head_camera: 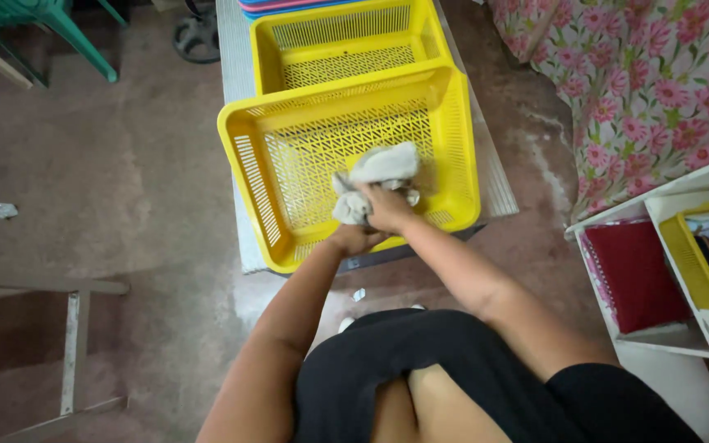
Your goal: Wipe down and clean plastic storage baskets using a cloth rag.
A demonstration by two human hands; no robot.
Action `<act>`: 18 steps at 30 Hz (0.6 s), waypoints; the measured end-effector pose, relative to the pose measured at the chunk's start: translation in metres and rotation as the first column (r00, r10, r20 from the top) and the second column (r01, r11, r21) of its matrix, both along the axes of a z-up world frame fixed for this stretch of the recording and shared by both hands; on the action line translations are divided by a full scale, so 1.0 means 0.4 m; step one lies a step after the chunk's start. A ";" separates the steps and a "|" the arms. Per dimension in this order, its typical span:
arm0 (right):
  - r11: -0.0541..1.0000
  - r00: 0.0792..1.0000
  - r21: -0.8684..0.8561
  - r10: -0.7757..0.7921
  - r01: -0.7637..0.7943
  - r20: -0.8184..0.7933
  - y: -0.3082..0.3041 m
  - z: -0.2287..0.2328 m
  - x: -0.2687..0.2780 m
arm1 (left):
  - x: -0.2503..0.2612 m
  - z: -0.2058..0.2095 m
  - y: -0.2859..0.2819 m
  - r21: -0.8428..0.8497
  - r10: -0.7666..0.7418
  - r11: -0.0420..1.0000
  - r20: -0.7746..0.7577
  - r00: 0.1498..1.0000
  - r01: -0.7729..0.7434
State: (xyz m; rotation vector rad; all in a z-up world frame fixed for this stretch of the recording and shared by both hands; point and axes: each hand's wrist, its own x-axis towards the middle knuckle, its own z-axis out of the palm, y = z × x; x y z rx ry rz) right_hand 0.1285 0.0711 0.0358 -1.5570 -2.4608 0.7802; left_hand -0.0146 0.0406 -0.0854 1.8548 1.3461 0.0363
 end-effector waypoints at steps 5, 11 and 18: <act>0.991 0.981 -0.131 0.021 0.004 0.193 -0.055 0.168 0.098 | -0.041 0.132 -0.037 0.071 -0.086 0.994 0.089 0.992 0.080; 0.945 0.979 0.315 -0.138 0.085 0.149 0.051 -0.109 0.325 | -0.167 0.235 -0.155 0.047 0.107 0.994 -0.160 0.981 -0.100; 0.880 0.937 0.401 -0.327 0.256 0.121 0.040 -0.054 0.363 | -0.111 0.350 -0.238 0.106 0.122 0.990 -0.345 0.931 -0.090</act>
